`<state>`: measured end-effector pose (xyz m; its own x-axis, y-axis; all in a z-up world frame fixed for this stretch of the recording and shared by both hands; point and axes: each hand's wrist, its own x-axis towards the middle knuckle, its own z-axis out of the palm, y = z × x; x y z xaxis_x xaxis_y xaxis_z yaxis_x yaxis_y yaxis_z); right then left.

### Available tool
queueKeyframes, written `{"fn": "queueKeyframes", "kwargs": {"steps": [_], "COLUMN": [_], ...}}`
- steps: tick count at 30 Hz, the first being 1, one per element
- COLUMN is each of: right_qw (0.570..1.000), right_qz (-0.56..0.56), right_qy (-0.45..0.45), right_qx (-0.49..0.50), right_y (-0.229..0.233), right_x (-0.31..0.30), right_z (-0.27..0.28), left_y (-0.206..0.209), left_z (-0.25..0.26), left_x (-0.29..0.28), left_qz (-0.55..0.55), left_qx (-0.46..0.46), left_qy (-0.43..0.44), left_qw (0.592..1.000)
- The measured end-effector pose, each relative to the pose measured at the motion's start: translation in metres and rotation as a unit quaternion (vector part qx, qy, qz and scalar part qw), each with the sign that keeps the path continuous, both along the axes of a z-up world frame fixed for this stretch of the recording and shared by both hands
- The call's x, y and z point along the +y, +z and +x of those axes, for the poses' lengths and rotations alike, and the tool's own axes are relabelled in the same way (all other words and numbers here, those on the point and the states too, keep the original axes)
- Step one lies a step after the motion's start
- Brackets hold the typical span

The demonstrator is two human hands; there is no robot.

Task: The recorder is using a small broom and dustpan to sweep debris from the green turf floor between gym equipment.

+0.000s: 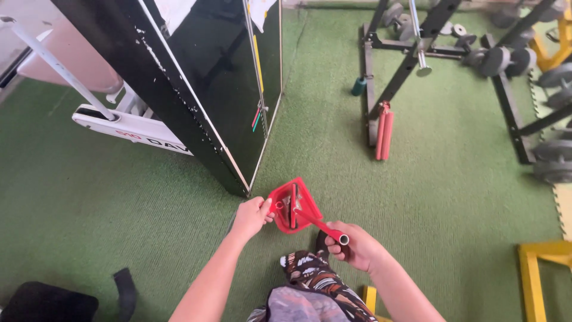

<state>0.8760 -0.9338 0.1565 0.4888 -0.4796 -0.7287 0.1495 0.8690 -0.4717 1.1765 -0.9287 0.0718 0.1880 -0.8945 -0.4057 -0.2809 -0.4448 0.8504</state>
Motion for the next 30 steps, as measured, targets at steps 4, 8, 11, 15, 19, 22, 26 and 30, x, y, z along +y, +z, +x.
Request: {"fn": "queueKeyframes", "kwargs": {"steps": [4, 8, 11, 15, 19, 22, 26, 30], "right_qw": [1.000, 0.998, 0.996, 0.994, 0.994, 0.994, 0.996, 0.998], "right_qz": [0.004, 0.013, 0.023, 0.032, 0.049, 0.071, 0.066, 0.065], "right_qy": [0.029, 0.060, 0.084, 0.102, 0.094, 0.079, 0.061, 0.018], "right_qx": [0.004, -0.008, 0.007, 0.017, -0.005, 0.003, 0.025, 0.018], "right_y": [-0.024, -0.044, -0.036, -0.044, -0.057, -0.058, -0.088, -0.099], "right_x": [-0.065, -0.136, -0.185, -0.239, -0.281, -0.306, -0.318, -0.335], "right_z": [-0.003, -0.018, -0.023, -0.025, -0.011, 0.008, 0.022, 0.050], "left_y": [-0.006, -0.026, -0.034, -0.037, -0.040, -0.045, -0.047, -0.068], "left_z": [0.002, -0.001, -0.006, -0.008, 0.003, 0.018, 0.041, 0.073], "left_x": [-0.055, -0.121, -0.158, -0.195, -0.235, -0.267, -0.295, -0.331], "left_qz": [0.005, 0.016, 0.028, -0.030, -0.031, -0.054, -0.013, -0.008], "left_qx": [-0.018, -0.011, -0.025, -0.138, -0.221, -0.235, -0.244, -0.273], "left_qy": [-0.007, 0.002, 0.009, -0.023, -0.025, -0.035, -0.059, -0.111], "left_qw": [1.000, 1.000, 0.999, 0.990, 0.975, 0.970, 0.968, 0.955]}}
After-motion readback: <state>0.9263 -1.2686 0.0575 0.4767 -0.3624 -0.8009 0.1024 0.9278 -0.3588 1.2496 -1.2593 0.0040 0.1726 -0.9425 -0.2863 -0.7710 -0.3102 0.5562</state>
